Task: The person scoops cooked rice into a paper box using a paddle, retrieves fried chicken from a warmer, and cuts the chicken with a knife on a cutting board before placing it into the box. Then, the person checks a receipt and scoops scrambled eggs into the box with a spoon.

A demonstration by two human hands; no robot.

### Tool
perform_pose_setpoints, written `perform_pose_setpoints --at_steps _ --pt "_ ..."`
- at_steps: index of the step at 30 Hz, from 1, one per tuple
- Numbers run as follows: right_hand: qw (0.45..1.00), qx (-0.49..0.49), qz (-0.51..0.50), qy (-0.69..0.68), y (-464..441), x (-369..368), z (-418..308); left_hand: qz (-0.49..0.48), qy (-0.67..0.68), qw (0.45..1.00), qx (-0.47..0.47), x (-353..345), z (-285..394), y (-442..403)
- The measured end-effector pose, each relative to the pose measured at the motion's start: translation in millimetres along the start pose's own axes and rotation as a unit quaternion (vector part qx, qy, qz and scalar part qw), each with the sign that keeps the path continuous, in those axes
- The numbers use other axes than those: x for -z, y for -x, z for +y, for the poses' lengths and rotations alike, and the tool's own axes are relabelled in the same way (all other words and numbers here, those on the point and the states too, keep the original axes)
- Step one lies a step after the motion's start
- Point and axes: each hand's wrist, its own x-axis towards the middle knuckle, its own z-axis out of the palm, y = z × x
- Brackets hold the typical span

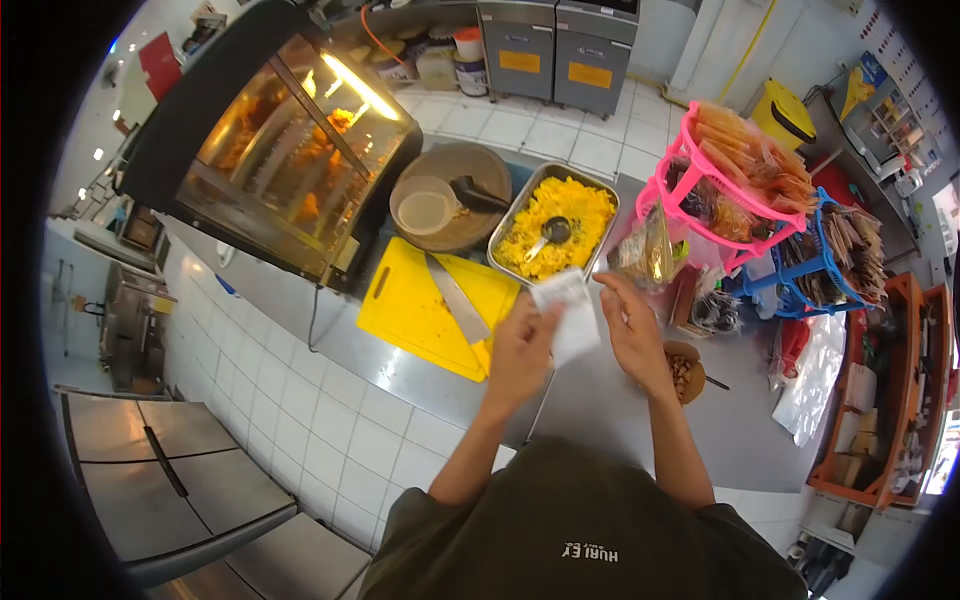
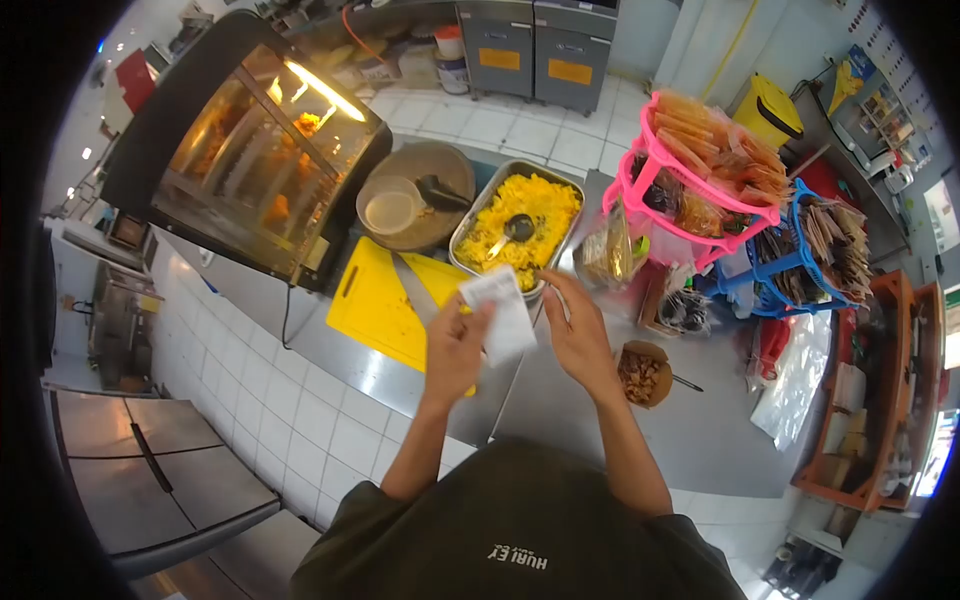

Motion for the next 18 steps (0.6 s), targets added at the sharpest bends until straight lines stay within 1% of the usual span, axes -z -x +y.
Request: perform_pose_setpoints --at_steps 2,3,4,5,6,8,10,11,13,14,16,17,18 --pt "0.996 0.065 -0.005 -0.067 -5.5 -9.2 -11.2 0.033 0.079 0.996 0.0 5.1 2.9 -14.7" --pt "0.993 0.042 -0.062 -0.087 -6.4 -16.1 -10.8 0.051 0.117 0.992 -0.002 9.4 3.4 -20.1" --pt "0.987 0.017 -0.116 -0.109 -2.9 -23.3 -7.1 0.05 0.089 0.995 0.001 17.5 -5.1 -25.7" --pt "0.977 -0.007 -0.168 -0.129 -1.8 -29.2 -4.3 0.048 0.099 0.994 0.017 20.8 -9.2 -30.4" --pt "0.973 -0.046 -0.166 -0.152 -3.3 -35.0 -3.6 0.046 0.109 0.992 0.033 23.2 -12.1 -34.8" --pt "0.959 -0.123 -0.164 -0.198 -8.1 -46.9 -1.4 0.014 0.201 0.978 0.057 26.4 -19.6 -43.8" --pt "0.95 -0.13 -0.171 -0.226 -16.0 -58.0 8.1 -0.047 0.358 0.93 0.072 29.0 -29.2 -53.5" --pt "0.946 -0.134 -0.173 -0.24 -19.0 -63.4 14.0 -0.066 0.371 0.922 0.087 30.7 -36.4 -57.2" --pt "0.941 -0.144 -0.182 -0.245 -24.2 -74.5 27.5 -0.106 0.395 0.905 0.117 33.8 -49.2 -63.9" --pt "0.939 -0.149 -0.187 -0.247 -26.7 -77.9 30.6 -0.091 0.39 0.908 0.122 35.7 -51.3 -65.9" --pt "0.942 -0.163 -0.228 -0.185 -33.2 -78.8 30.8 -0.063 0.38 0.914 0.131 39.5 -54.4 -70.9" --pt "0.942 -0.169 -0.247 -0.154 -38.0 -78.0 30.9 -0.055 0.396 0.909 0.117 43.2 -59.8 -73.7" --pt "0.943 -0.148 -0.265 -0.135 -46.8 -74.7 39.2 -0.046 0.412 0.904 0.103 49.5 -68.2 -76.0"
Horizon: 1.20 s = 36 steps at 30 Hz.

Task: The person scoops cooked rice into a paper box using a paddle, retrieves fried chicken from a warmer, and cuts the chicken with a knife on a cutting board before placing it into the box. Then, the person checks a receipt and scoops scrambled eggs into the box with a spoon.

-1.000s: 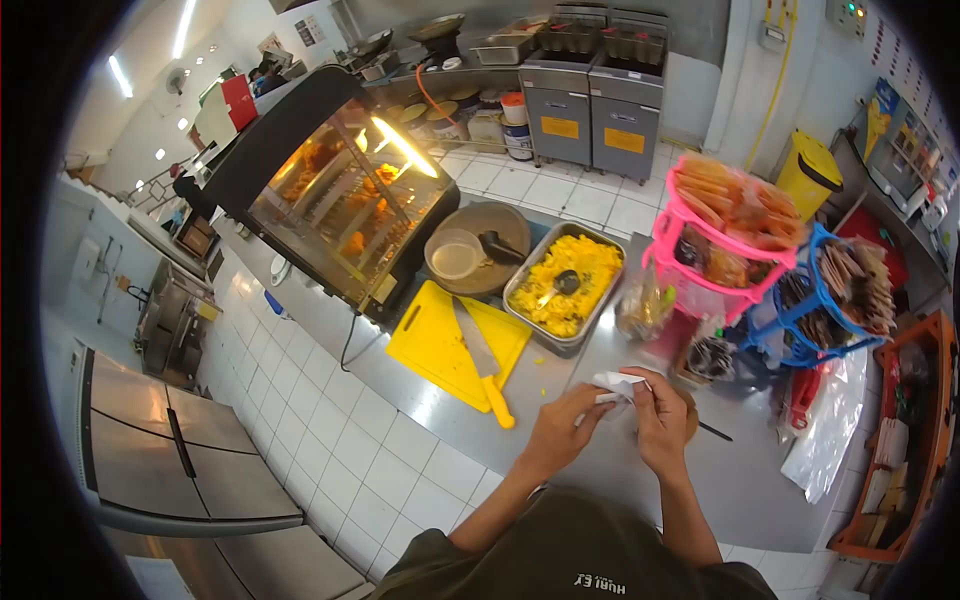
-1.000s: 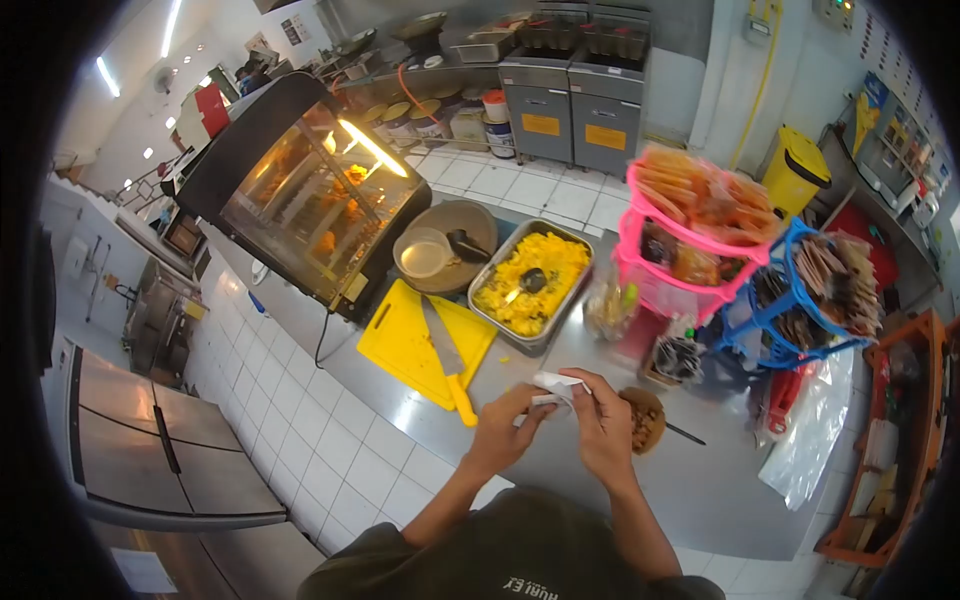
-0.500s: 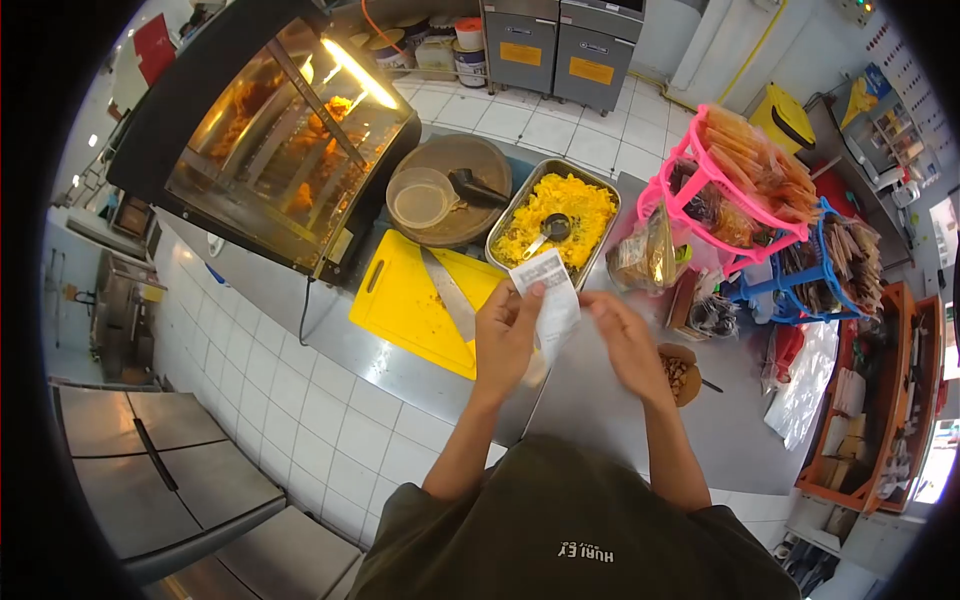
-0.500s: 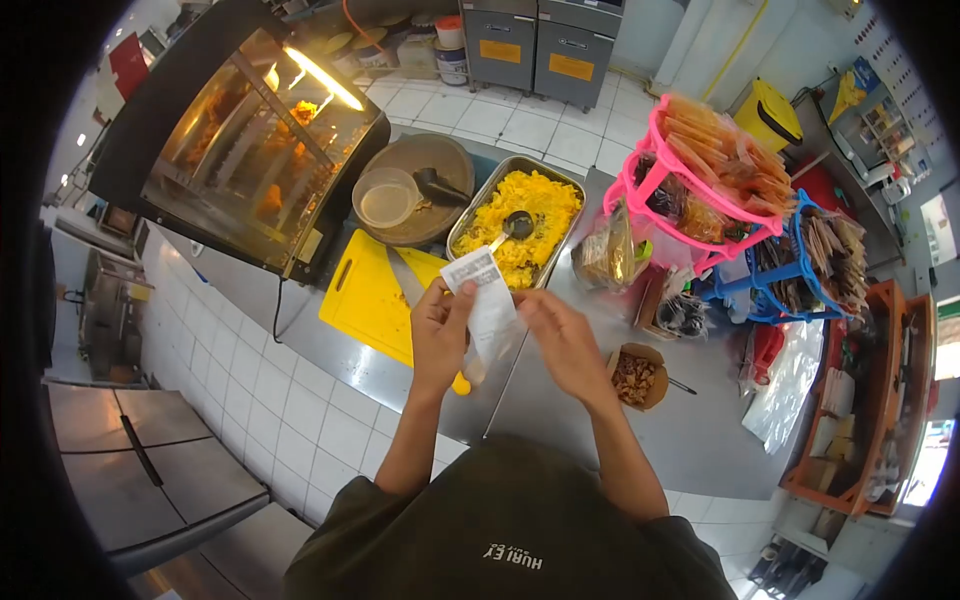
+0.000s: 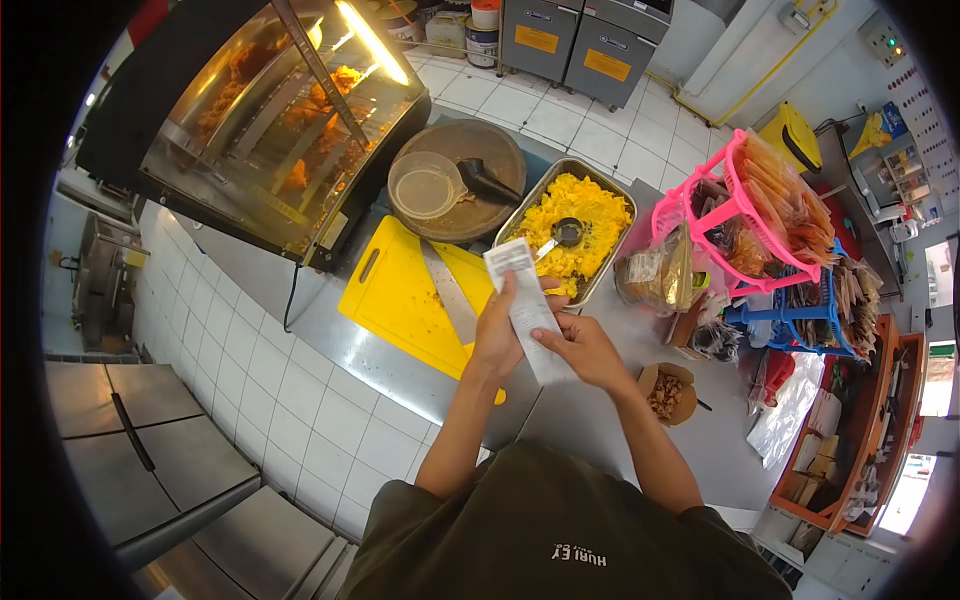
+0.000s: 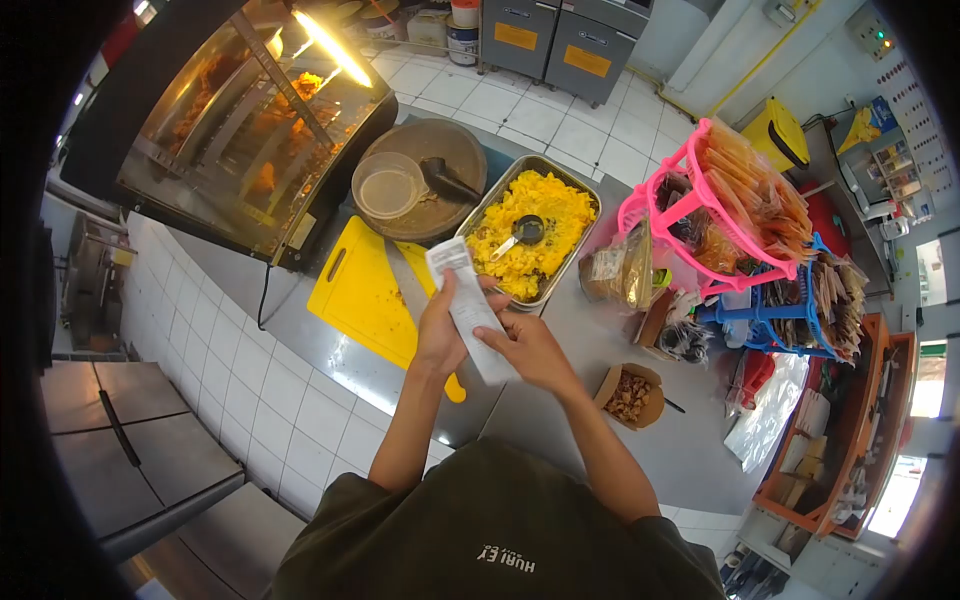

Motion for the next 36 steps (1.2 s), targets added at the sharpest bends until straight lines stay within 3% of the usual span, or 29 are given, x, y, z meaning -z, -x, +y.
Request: perform_pose_setpoints --at_steps 2,4,6,9,12,14,22,25,28,30,36 --pt "0.998 0.024 -0.029 0.049 -20.1 27.7 9.2 0.036 0.029 0.999 -0.017 3.9 8.3 -2.6" --pt "0.994 -0.05 0.095 -0.022 -36.9 43.4 -23.0 0.051 -0.016 0.998 -0.044 22.4 10.7 -12.2" --pt "0.952 -0.025 0.222 0.209 -84.4 73.6 10.6 0.085 -0.047 0.994 -0.055 35.1 11.3 -19.3" --pt "0.895 -0.047 0.229 0.379 -127.2 76.1 27.6 0.171 -0.128 0.975 -0.06 64.2 2.7 -34.7" --pt "0.86 -0.068 0.248 0.441 -157.2 52.8 45.1 0.255 -0.159 0.951 -0.072 85.5 -8.1 -56.3" --pt "0.857 -0.096 0.291 0.415 -165.2 38.5 44.5 0.297 -0.183 0.934 -0.078 113.0 -22.5 -78.0" --pt "0.845 -0.197 0.426 0.257 -187.6 30.4 37.5 0.301 -0.317 0.898 -0.046 120.2 -35.2 -107.3" --pt "0.831 -0.045 0.474 0.288 -200.0 39.0 61.9 0.297 -0.297 0.906 -0.059 123.3 -36.8 -107.6" --pt "0.85 0.001 0.441 0.286 -181.8 63.6 47.8 0.302 -0.279 0.911 -0.043 115.3 -32.5 -97.4" --pt "0.838 -0.034 0.396 0.375 -174.3 87.5 31.1 0.293 -0.288 0.912 -0.016 112.1 -32.0 -88.0" --pt "0.728 0.034 0.276 0.626 -184.4 101.3 39.8 0.263 -0.25 0.932 -0.01 109.5 -50.9 -78.3"
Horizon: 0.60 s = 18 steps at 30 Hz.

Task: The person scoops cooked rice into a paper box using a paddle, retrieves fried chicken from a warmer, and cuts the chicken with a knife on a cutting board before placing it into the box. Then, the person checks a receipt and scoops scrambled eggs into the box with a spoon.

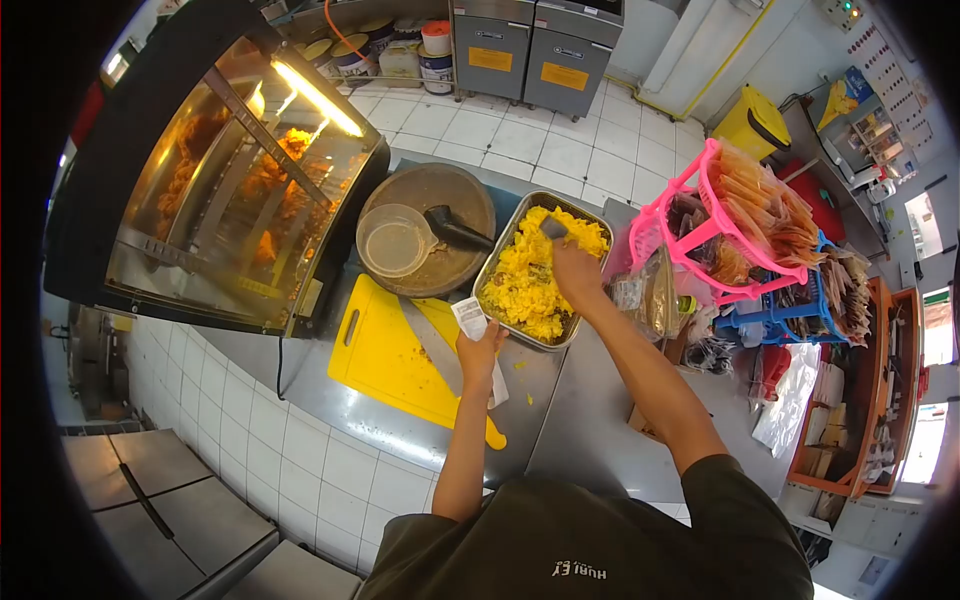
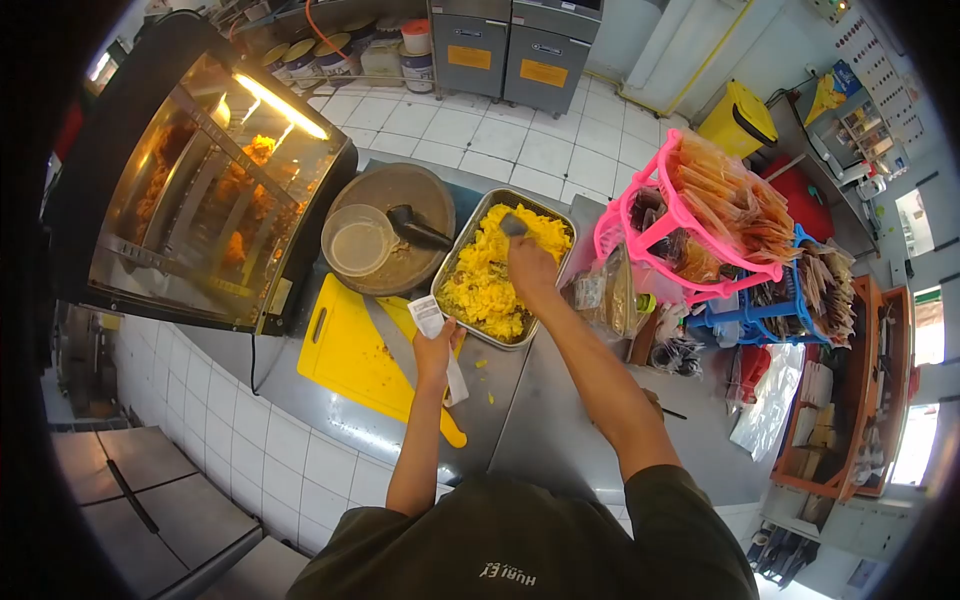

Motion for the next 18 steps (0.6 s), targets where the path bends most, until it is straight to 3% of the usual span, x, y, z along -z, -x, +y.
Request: perform_pose_setpoints --at_steps 4,10,13,16,18 --pt "0.995 0.1 -0.006 0.015 16.8 -45.4 -7.7 0.015 0.022 1.0 0.004 -2.0 -4.5 0.9" --pt "0.974 0.101 -0.2 0.031 47.4 28.1 -19.5 0.02 0.007 1.0 0.006 -1.9 -3.5 1.2" --pt "0.966 0.126 -0.226 0.007 35.7 19.1 8.6 0.02 0.011 1.0 0.006 -2.5 -3.8 2.3" --pt "0.942 0.23 -0.18 -0.166 8.2 -22.8 53.9 0.01 -0.016 1.0 0.014 0.3 0.0 6.8" --pt "0.919 0.092 -0.232 -0.305 16.1 -10.3 57.7 0.008 -0.026 1.0 0.012 2.3 6.6 20.7"
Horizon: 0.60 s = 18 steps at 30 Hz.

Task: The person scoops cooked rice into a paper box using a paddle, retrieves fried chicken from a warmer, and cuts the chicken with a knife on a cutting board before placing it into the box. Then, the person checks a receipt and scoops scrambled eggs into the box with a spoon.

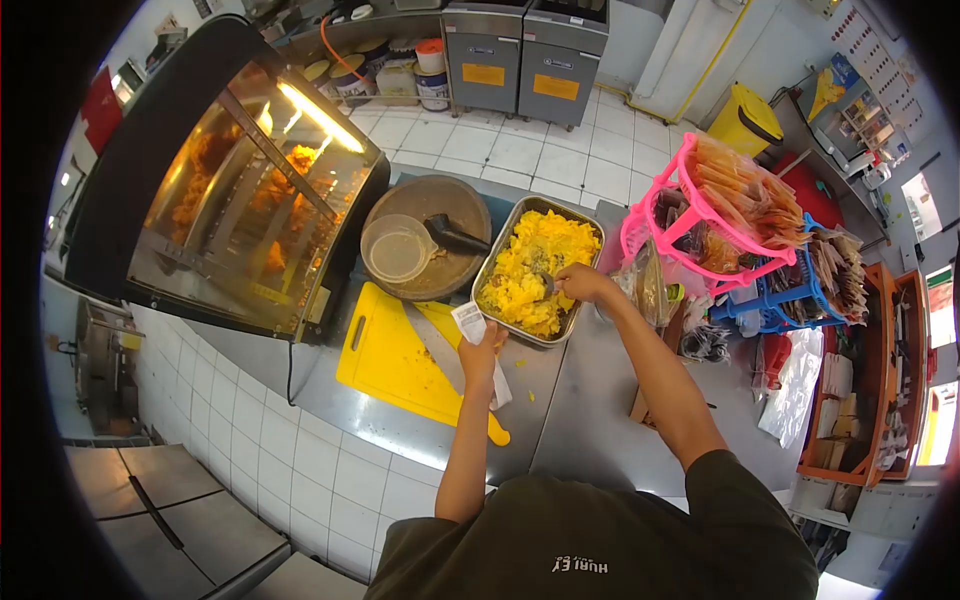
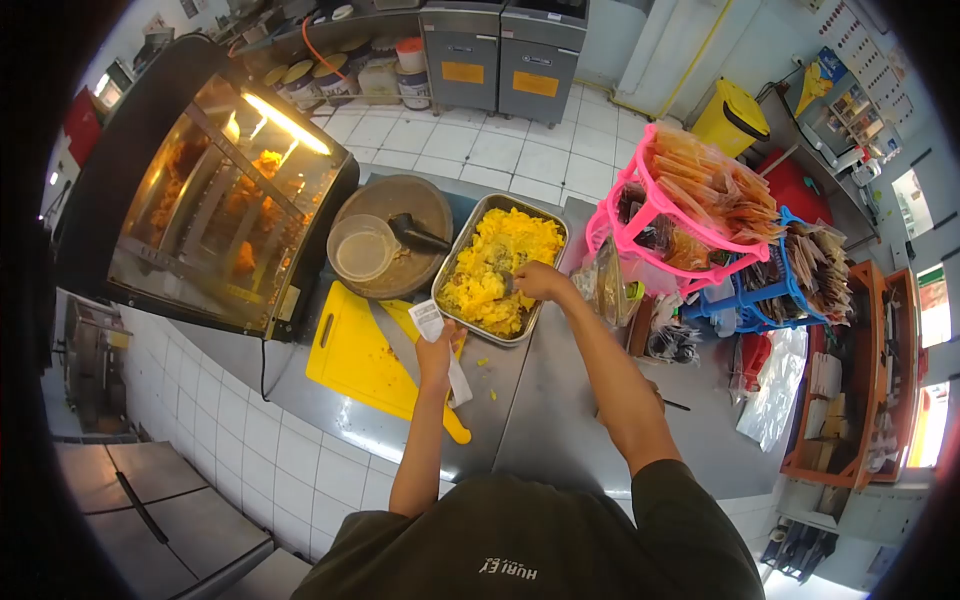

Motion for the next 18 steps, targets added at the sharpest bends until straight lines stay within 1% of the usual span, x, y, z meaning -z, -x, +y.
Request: perform_pose_setpoints --at_steps 2,3,4,7,10,13,14,16,17,18 --pt "0.979 -0.102 -0.002 -0.176 11.5 3.4 -9.6 0.004 -0.003 1.0 -0.003 5.2 1.3 9.7" --pt "0.951 -0.153 -0.003 -0.267 21.9 2.8 -14.0 0.007 -0.003 1.0 -0.002 10.2 -1.8 14.8" --pt "0.912 -0.205 -0.003 -0.356 34.6 1.8 -16.5 0.009 -0.006 1.0 0.002 13.0 -6.2 20.3" --pt "0.845 -0.163 0.002 -0.509 66.5 -7.6 -29.2 0.009 -0.019 0.999 -0.027 7.4 0.4 50.5" --pt "0.774 -0.081 0.072 -0.624 105.1 -33.5 -34.7 -0.041 -0.014 0.998 -0.051 8.6 -13.4 64.2" --pt "0.722 -0.067 0.103 -0.681 183.1 -36.3 -71.0 -0.071 -0.043 0.996 -0.044 -0.2 -10.2 87.5" --pt "0.709 -0.052 0.095 -0.697 208.5 -46.1 -63.3 -0.086 -0.038 0.995 -0.034 0.2 -16.3 89.5" --pt "0.677 -0.087 0.138 -0.718 268.1 -53.9 -67.0 -0.105 -0.014 0.994 0.011 -4.3 -22.5 95.9" --pt "0.665 -0.119 0.176 -0.715 296.0 -57.6 -67.2 -0.111 -0.002 0.993 0.036 -4.0 -25.6 99.8" --pt "0.652 -0.151 0.213 -0.711 321.2 -61.9 -64.0 -0.147 0.066 0.984 0.08 -4.6 -26.5 103.1"
